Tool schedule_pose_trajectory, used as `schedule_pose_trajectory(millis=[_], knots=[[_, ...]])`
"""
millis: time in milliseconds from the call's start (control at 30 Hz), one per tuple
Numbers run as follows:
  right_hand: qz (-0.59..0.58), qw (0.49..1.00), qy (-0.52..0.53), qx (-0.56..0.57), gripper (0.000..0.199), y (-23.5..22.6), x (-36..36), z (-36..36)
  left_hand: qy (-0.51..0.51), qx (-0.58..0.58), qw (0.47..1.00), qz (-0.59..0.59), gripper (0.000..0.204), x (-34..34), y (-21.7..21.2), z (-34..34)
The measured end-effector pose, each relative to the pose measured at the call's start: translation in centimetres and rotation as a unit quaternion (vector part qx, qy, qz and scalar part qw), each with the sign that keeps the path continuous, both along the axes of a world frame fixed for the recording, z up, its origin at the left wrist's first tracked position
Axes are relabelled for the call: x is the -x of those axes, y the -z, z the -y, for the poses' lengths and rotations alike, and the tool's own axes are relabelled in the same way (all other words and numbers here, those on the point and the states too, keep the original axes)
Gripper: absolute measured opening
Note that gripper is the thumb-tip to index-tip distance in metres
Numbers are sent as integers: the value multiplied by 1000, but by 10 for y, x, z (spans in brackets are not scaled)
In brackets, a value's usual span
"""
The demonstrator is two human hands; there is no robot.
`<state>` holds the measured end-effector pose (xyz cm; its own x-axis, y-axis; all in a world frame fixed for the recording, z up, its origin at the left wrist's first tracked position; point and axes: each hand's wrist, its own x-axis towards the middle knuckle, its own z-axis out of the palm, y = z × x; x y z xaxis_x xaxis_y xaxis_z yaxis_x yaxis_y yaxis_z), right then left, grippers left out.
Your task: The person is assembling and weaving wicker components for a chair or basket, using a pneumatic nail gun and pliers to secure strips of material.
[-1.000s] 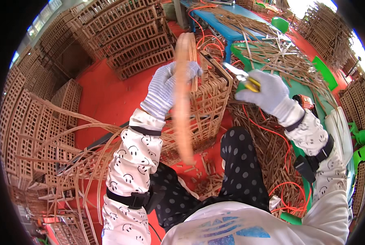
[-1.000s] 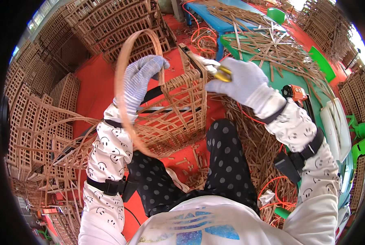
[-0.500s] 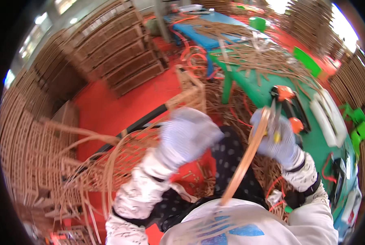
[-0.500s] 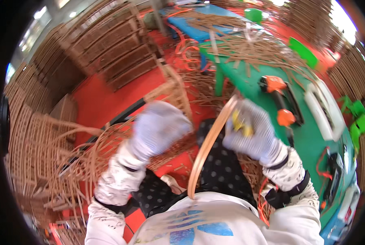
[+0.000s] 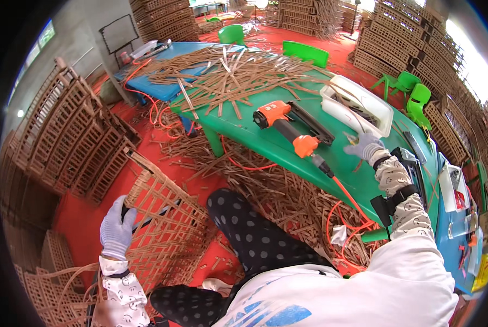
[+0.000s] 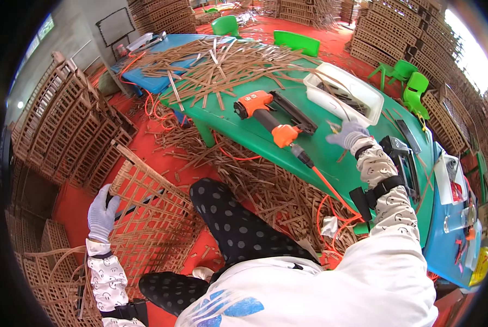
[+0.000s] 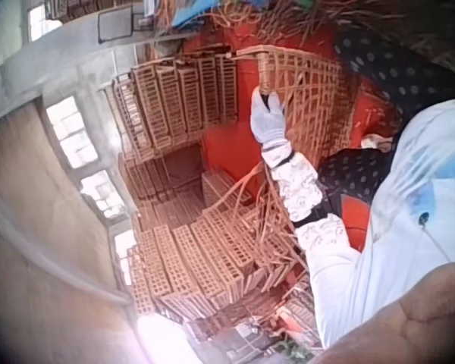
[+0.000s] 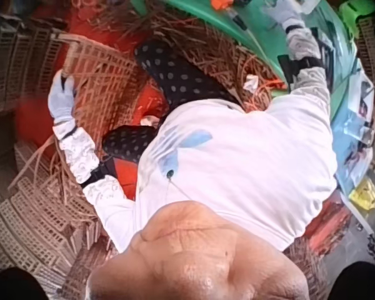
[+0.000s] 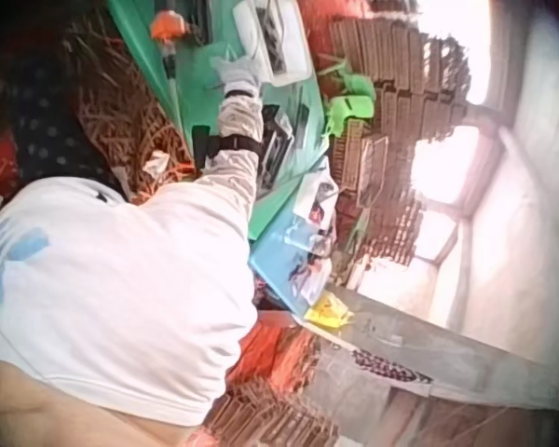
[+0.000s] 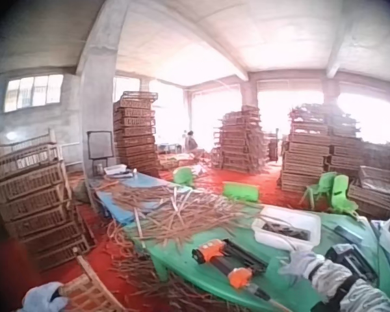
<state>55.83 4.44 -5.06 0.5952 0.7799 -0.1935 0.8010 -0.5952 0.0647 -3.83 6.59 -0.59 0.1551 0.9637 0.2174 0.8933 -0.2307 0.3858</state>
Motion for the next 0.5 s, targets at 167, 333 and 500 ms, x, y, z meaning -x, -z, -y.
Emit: schedule_pose_trajectory(millis=[167, 333, 500], knots=[[24, 999, 0, -31, 78, 30, -7, 2, 30, -21, 999, -13, 36, 6, 5, -5], [117, 938, -80, -316, 51, 46, -12, 33, 34, -39, 997, -58, 37, 23, 15, -19], [74, 901, -73, -421, 28, 41, -16, 67, 8, -28, 995, -100, 37, 21, 13, -31]])
